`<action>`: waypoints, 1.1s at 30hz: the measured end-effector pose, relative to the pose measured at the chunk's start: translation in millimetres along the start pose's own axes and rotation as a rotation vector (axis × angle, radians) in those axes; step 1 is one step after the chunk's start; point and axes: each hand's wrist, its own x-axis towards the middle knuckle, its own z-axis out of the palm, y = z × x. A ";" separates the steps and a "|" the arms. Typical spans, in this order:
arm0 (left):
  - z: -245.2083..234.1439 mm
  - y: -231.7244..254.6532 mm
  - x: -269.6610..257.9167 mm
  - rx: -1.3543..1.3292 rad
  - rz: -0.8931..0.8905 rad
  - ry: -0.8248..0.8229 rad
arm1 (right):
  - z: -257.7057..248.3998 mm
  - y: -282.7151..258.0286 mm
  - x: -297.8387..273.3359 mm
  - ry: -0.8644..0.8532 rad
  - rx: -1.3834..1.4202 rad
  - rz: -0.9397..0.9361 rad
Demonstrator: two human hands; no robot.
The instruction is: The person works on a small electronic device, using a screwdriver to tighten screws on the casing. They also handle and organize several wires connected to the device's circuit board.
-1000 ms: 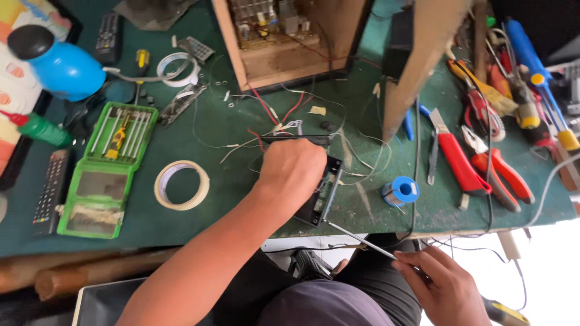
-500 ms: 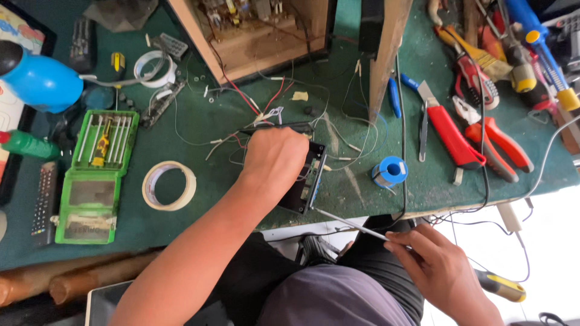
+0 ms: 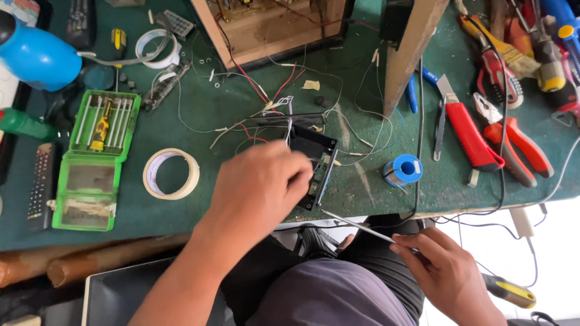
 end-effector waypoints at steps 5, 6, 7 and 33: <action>9.8 5.2 -39.4 -0.024 0.052 0.108 | -3.3 -3.7 1.0 0.037 0.044 0.004; 13.1 7.2 -43.6 -0.006 0.044 0.168 | -2.8 -5.4 0.3 0.070 0.056 0.024; 16.3 9.1 -48.1 0.013 0.036 0.228 | -2.2 -7.4 -0.7 0.104 0.068 0.044; 51.8 5.4 -61.9 -0.382 -0.029 0.317 | -0.5 -17.0 6.2 0.101 0.053 0.010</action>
